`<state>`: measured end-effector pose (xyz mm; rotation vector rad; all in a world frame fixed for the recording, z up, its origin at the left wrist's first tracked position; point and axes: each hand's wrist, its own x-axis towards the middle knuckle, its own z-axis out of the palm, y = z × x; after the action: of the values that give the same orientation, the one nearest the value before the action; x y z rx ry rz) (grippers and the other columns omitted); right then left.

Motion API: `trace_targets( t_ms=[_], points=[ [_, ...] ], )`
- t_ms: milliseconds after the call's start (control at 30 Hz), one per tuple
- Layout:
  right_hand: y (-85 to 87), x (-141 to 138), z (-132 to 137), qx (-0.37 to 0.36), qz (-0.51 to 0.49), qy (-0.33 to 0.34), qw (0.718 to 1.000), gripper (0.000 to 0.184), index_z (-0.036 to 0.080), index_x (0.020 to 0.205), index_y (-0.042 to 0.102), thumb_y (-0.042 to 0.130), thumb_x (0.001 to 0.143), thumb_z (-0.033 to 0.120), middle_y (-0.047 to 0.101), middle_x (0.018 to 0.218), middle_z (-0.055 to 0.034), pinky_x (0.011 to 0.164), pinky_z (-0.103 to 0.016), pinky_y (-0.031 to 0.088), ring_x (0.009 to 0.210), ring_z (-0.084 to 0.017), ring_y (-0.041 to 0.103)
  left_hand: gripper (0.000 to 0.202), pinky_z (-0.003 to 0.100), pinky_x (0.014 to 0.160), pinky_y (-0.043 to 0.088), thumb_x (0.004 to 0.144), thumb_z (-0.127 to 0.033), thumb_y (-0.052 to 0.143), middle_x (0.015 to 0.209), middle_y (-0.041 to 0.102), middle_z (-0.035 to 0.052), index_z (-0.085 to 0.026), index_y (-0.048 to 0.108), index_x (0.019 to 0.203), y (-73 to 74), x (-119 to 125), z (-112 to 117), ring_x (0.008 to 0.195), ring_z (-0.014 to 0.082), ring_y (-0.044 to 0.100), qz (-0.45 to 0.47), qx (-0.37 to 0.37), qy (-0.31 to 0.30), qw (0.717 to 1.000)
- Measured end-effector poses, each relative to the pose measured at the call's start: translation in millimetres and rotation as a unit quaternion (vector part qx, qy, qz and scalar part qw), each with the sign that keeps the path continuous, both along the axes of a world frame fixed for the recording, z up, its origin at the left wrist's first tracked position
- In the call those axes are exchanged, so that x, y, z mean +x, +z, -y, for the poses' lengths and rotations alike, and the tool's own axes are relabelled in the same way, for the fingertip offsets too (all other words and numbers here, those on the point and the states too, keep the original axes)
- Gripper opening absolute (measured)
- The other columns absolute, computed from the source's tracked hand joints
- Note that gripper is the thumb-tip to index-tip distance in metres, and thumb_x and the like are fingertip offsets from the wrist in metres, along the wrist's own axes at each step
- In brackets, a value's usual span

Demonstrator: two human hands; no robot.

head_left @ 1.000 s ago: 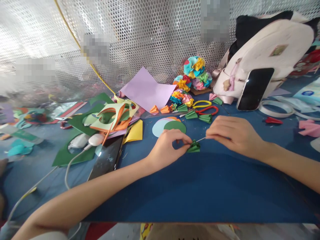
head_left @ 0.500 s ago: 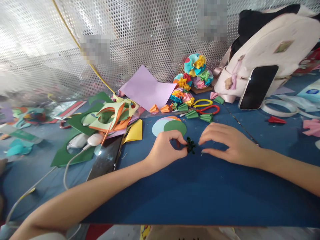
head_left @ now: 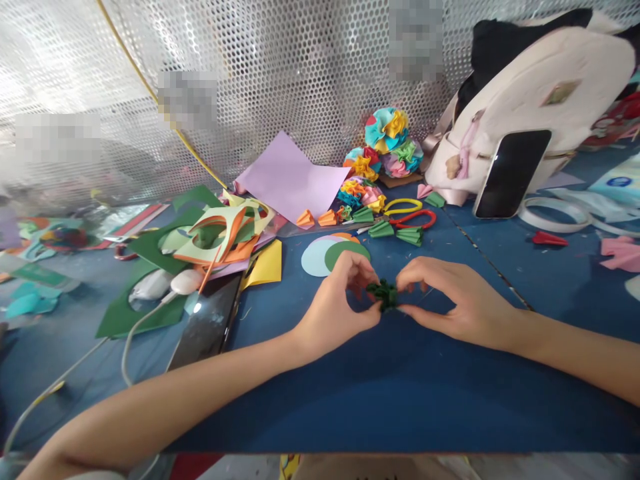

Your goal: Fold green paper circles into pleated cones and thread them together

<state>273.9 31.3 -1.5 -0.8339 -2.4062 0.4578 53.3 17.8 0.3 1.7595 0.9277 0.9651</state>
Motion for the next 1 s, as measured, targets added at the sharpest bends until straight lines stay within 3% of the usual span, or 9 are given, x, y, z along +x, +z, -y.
trace_targets(
  t_ms=[333,500,600,667,867,1000],
  points=[
    [-3.0,-2.5,1.1,-0.031,-0.018,-0.002,0.999,0.015,0.024,0.101,0.052,0.058,0.087,0.021,0.061,0.094,-0.0013,0.069,-0.028,0.047,0.077,-0.015,0.056,0.029,0.024,0.071,0.047,0.076,-0.007,0.060,0.084,0.055,-0.0006,-0.019,0.049,0.099,0.0,-0.1,1.9,0.075,0.0112,0.054,-0.040,0.001,-0.019,0.999],
    [-3.9,-1.9,-0.8,-0.050,-0.041,-0.009,0.998,0.017,0.024,0.098,0.051,0.056,0.084,0.015,0.059,0.093,-0.0012,0.070,-0.029,0.046,0.076,-0.015,0.055,0.034,0.025,0.071,0.048,0.077,-0.024,0.073,0.082,0.056,-0.0001,-0.019,0.051,0.102,1.5,-2.8,-0.1,0.074,0.0128,0.056,-0.017,-0.019,-0.027,0.999],
    [-3.4,-0.8,-2.2,-0.076,-0.055,0.004,0.996,0.020,0.024,0.098,0.051,0.056,0.083,0.013,0.057,0.093,-0.0009,0.071,-0.028,0.046,0.077,-0.015,0.054,0.021,0.024,0.070,0.048,0.089,-0.034,0.060,0.079,0.056,0.0003,-0.017,0.054,0.100,4.3,-5.5,-4.4,0.072,0.0120,0.056,0.011,-0.032,-0.022,0.999],
    [-2.7,-0.6,-2.5,-0.100,-0.058,0.035,0.993,0.020,0.024,0.098,0.051,0.056,0.083,0.012,0.056,0.095,-0.0011,0.071,-0.028,0.046,0.078,-0.014,0.053,0.018,0.025,0.073,0.047,0.094,-0.032,0.051,0.082,0.058,0.0021,-0.016,0.059,0.096,5.3,-7.3,-8.6,0.076,0.0125,0.057,-0.005,-0.028,-0.017,0.999],
    [-2.1,-1.6,-3.3,-0.122,-0.070,0.100,0.985,0.022,0.024,0.099,0.053,0.056,0.084,0.008,0.055,0.096,-0.0013,0.070,-0.025,0.046,0.077,-0.013,0.051,0.010,0.025,0.077,0.048,0.088,-0.018,0.059,0.093,0.066,0.0060,-0.014,0.062,0.095,2.1,-10.0,-17.6,0.086,0.0146,0.062,-0.005,-0.090,-0.150,0.985],
    [-2.9,-1.2,-3.7,-0.112,-0.066,0.122,0.984,0.023,0.025,0.099,0.055,0.057,0.084,0.008,0.056,0.098,-0.0026,0.077,-0.027,0.047,0.087,-0.015,0.055,0.010,0.023,0.073,0.046,0.082,-0.016,0.065,0.089,0.065,0.0044,-0.014,0.061,0.092,0.6,-9.8,-17.0,0.082,0.0128,0.063,0.001,-0.102,-0.161,0.982]
  ],
)
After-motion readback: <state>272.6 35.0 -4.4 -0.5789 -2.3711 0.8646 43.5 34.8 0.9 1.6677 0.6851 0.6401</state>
